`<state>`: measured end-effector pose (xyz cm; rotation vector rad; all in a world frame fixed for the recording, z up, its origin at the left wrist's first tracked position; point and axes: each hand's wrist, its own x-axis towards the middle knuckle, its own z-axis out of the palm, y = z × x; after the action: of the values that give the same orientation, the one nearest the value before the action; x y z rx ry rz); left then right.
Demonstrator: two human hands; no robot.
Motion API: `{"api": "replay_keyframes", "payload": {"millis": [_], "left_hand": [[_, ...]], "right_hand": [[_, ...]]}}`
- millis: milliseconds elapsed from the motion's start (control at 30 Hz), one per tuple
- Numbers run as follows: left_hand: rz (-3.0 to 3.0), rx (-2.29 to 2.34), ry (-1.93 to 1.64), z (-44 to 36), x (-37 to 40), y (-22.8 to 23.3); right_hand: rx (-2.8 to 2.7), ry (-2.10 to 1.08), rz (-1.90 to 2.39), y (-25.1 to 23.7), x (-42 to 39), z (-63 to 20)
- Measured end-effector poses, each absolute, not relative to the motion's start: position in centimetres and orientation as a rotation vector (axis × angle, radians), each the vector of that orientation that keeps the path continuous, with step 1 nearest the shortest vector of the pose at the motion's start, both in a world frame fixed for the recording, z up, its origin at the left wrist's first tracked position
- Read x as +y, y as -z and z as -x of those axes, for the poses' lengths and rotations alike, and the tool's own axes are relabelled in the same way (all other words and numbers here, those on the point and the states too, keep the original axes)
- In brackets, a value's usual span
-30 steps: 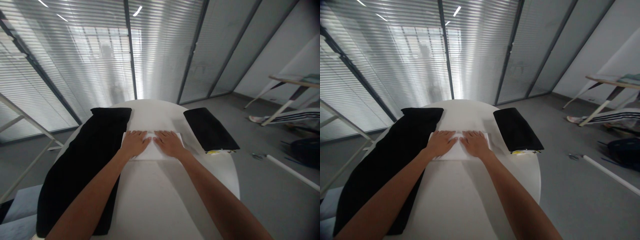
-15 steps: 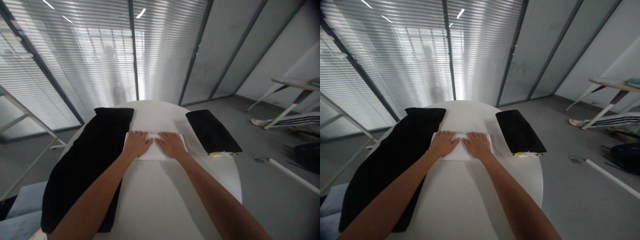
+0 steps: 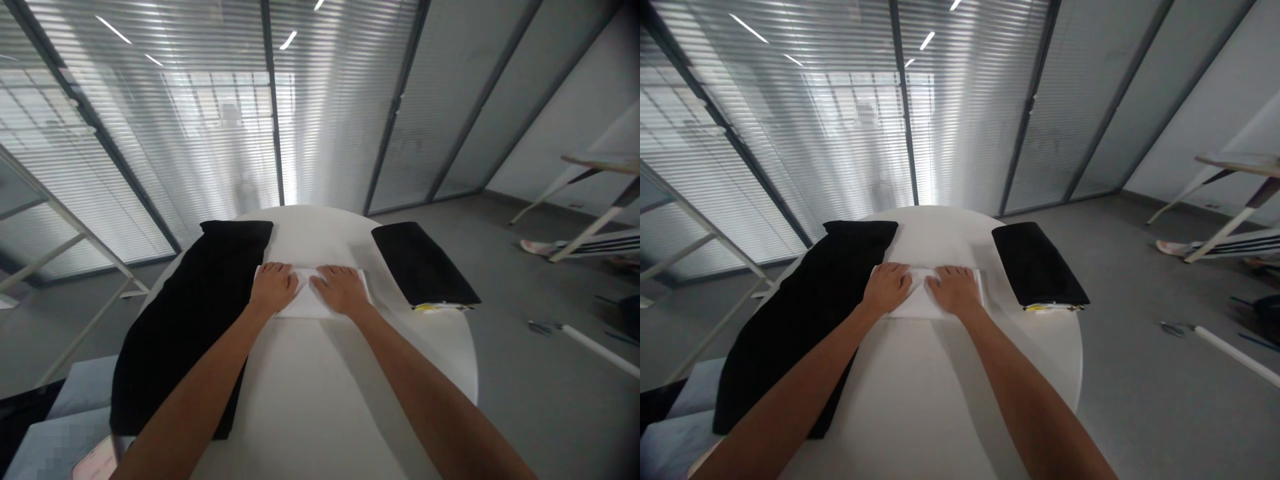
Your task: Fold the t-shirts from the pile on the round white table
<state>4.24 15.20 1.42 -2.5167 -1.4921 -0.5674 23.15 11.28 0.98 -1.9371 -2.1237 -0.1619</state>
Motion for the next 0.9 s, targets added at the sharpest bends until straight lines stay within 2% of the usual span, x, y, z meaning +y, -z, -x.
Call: {"api": "replay_keyframes", "payload": {"millis": [433,700,800,900], "left_hand": [[2.444,-1.726,0.609,-0.1,11.5,0.9],[2.340,-1.959,0.635,1.5,10.8,-0.1],[2.383,-1.979,0.631,1.9,11.1,-0.5],[2.399,-2.001,0.639,2.3,11.3,-0.5]], "right_hand": [[-2.145,0.148,1.929,-0.9,11.0,-23.4],[-2.193,0.207,1.966,-1.0,10.5,-23.0],[-2.271,0.105,2.020,-1.9,11.1,-23.3],[-2.415,-0.151,2.067,-3.9,12.8,-23.8]]}}
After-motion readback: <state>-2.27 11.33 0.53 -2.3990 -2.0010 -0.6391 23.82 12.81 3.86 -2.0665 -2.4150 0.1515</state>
